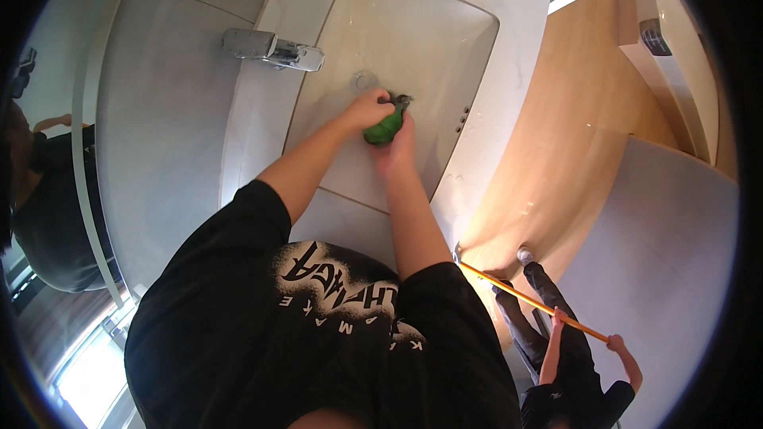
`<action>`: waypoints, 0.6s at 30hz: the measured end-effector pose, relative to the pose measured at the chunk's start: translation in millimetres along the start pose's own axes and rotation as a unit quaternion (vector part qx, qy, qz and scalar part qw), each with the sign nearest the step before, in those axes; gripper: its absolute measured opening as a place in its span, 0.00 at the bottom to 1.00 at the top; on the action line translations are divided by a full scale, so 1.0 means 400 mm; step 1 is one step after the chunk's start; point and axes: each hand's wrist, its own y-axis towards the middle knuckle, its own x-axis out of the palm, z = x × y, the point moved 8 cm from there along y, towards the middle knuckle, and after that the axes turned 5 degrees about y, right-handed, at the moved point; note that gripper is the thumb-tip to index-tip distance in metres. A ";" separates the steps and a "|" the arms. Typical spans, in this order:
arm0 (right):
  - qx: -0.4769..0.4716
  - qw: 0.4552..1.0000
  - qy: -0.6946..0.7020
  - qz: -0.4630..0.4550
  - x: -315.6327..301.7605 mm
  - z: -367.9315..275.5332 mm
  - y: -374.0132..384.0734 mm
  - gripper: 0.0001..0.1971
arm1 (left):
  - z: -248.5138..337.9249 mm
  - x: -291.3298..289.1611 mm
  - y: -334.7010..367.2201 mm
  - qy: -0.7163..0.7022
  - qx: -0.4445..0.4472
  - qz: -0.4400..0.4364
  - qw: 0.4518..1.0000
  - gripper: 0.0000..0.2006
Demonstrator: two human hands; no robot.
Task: The person washes a cloth in a sink under running water, wrings it out, and wipes the interior frames of a window.
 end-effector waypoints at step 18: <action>-0.133 0.893 -0.415 0.109 -0.070 -0.102 -0.046 0.20 | 0.034 -0.197 -0.045 0.074 0.080 0.281 0.954 0.14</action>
